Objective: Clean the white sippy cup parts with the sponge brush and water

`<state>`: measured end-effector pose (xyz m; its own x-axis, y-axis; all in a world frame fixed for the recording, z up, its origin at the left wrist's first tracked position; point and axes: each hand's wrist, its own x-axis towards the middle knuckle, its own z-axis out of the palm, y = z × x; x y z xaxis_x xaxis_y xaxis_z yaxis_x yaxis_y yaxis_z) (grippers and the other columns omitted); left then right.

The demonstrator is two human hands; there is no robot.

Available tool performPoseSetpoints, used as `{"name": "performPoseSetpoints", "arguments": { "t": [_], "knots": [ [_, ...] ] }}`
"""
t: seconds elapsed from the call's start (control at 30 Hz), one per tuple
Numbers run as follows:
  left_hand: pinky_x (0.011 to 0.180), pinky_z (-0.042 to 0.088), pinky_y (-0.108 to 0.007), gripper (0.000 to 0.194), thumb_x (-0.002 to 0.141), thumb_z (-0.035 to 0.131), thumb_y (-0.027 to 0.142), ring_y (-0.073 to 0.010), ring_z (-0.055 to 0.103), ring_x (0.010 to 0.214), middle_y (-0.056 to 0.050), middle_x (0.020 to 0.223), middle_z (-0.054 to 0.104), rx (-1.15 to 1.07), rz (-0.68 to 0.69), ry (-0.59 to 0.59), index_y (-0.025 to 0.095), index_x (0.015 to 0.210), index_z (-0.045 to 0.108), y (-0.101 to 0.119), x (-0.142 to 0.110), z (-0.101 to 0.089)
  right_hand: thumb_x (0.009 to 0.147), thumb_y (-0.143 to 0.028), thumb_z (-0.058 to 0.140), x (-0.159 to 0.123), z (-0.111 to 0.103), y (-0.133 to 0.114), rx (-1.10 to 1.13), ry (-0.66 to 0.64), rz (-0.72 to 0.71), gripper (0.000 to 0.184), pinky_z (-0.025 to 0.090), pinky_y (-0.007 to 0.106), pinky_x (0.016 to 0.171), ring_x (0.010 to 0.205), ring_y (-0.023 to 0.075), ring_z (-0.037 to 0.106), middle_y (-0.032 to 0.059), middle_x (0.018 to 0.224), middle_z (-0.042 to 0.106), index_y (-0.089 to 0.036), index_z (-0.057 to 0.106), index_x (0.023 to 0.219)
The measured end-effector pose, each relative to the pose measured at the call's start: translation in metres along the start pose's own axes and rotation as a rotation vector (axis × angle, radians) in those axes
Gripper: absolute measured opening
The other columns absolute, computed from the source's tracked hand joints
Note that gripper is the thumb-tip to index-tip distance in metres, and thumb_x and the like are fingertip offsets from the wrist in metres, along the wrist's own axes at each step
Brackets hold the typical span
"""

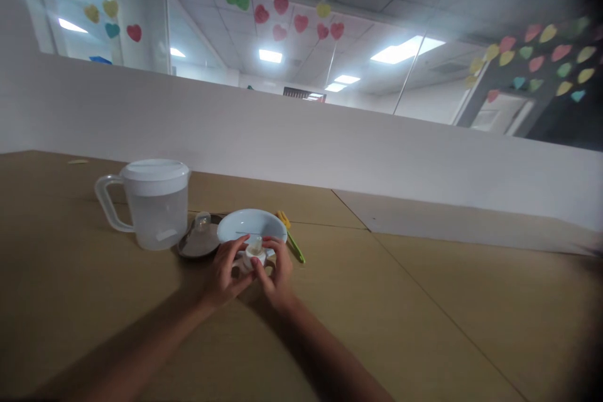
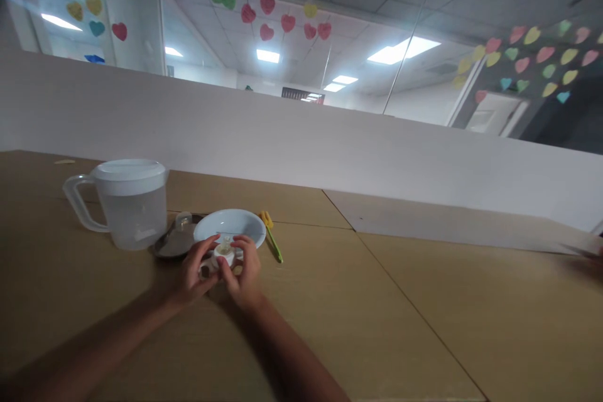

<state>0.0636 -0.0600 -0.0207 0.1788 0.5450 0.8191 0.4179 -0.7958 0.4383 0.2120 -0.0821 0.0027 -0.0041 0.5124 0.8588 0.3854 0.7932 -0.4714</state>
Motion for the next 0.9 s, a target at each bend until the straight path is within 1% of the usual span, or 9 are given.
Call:
{"name": "performPoseSetpoints", "arguments": {
  "t": [0.07, 0.13, 0.23, 0.33, 0.4, 0.5, 0.6, 0.73, 0.9],
  "knots": [
    [0.083, 0.051, -0.039, 0.056, 0.079, 0.059, 0.040, -0.0243, 0.059, 0.101, -0.013, 0.114, 0.058, -0.030, -0.011, 0.014, 0.018, 0.128, 0.042, 0.000, -0.001, 0.001, 0.084, -0.029, 0.055, 0.000, -0.001, 0.000, -0.019, -0.027, -0.032, 0.022, 0.054, 0.027, 0.066, 0.092, 0.0192, 0.062, 0.0100, 0.104, 0.061, -0.020, 0.052, 0.104],
    [0.081, 0.052, -0.038, 0.051, 0.078, 0.060, 0.041, -0.0237, 0.060, 0.098, -0.013, 0.109, 0.060, -0.066, -0.038, 0.041, 0.018, 0.121, 0.045, 0.002, -0.001, 0.001, 0.085, -0.029, 0.052, -0.001, -0.002, 0.001, -0.025, -0.047, -0.048, 0.023, 0.054, 0.029, 0.069, 0.092, 0.0189, 0.062, 0.0098, 0.102, 0.062, -0.019, 0.052, 0.106],
    [0.074, 0.052, -0.035, 0.035, 0.076, 0.061, 0.043, -0.0214, 0.062, 0.087, -0.009, 0.096, 0.062, -0.103, -0.091, 0.049, 0.018, 0.097, 0.049, 0.005, 0.000, 0.000, 0.086, -0.029, 0.050, -0.003, -0.003, 0.002, -0.016, -0.066, -0.052, 0.024, 0.054, 0.029, 0.069, 0.094, 0.0189, 0.061, 0.0105, 0.103, 0.061, -0.019, 0.052, 0.107],
    [0.070, 0.051, -0.033, 0.032, 0.073, 0.062, 0.045, -0.0202, 0.062, 0.081, -0.007, 0.089, 0.063, -0.107, -0.110, 0.051, 0.019, 0.082, 0.045, 0.007, 0.001, -0.001, 0.087, -0.028, 0.047, -0.004, -0.005, 0.001, -0.013, -0.043, -0.069, 0.023, 0.052, 0.028, 0.068, 0.094, 0.0184, 0.060, 0.0099, 0.102, 0.061, -0.019, 0.051, 0.108],
    [0.070, 0.051, -0.033, 0.032, 0.073, 0.063, 0.044, -0.0201, 0.061, 0.080, -0.008, 0.089, 0.063, -0.105, -0.113, 0.050, 0.019, 0.083, 0.045, 0.006, 0.001, -0.001, 0.087, -0.026, 0.046, -0.001, -0.007, 0.000, -0.055, -0.006, -0.100, 0.021, 0.051, 0.030, 0.072, 0.092, 0.0183, 0.059, 0.0083, 0.098, 0.061, -0.019, 0.052, 0.105],
    [0.070, 0.051, -0.033, 0.034, 0.073, 0.063, 0.045, -0.0201, 0.061, 0.080, -0.008, 0.090, 0.063, -0.102, -0.106, 0.049, 0.018, 0.088, 0.049, 0.002, 0.000, 0.000, 0.086, -0.023, 0.046, 0.004, -0.010, -0.004, -0.155, 0.023, -0.182, 0.013, 0.046, 0.035, 0.077, 0.085, 0.0181, 0.058, 0.0058, 0.090, 0.063, -0.019, 0.055, 0.094],
    [0.071, 0.052, -0.033, 0.036, 0.074, 0.063, 0.045, -0.0207, 0.062, 0.082, -0.009, 0.091, 0.062, -0.099, -0.082, 0.047, 0.017, 0.095, 0.052, -0.003, -0.002, 0.000, 0.084, -0.019, 0.046, 0.007, -0.013, -0.007, -0.211, 0.029, -0.273, 0.011, 0.043, 0.036, 0.076, 0.080, 0.0176, 0.057, 0.0045, 0.085, 0.063, -0.019, 0.055, 0.089],
    [0.074, 0.053, -0.034, 0.040, 0.074, 0.063, 0.043, -0.0223, 0.063, 0.087, -0.010, 0.094, 0.063, -0.079, -0.066, 0.024, 0.017, 0.102, 0.052, -0.003, -0.001, 0.001, 0.083, -0.019, 0.046, 0.008, -0.014, -0.007, -0.278, 0.051, -0.359, 0.010, 0.040, 0.035, 0.069, 0.072, 0.0171, 0.055, 0.0033, 0.079, 0.063, -0.020, 0.056, 0.085],
    [0.080, 0.052, -0.036, 0.055, 0.072, 0.063, 0.048, -0.0245, 0.063, 0.093, -0.012, 0.101, 0.064, -0.085, -0.113, 0.043, 0.017, 0.114, 0.047, -0.004, -0.003, 0.004, 0.083, -0.020, 0.047, 0.004, -0.014, -0.012, -0.299, 0.047, -0.457, 0.013, 0.040, 0.035, 0.065, 0.073, 0.0178, 0.055, 0.0047, 0.080, 0.065, -0.021, 0.058, 0.089]
  ]
}}
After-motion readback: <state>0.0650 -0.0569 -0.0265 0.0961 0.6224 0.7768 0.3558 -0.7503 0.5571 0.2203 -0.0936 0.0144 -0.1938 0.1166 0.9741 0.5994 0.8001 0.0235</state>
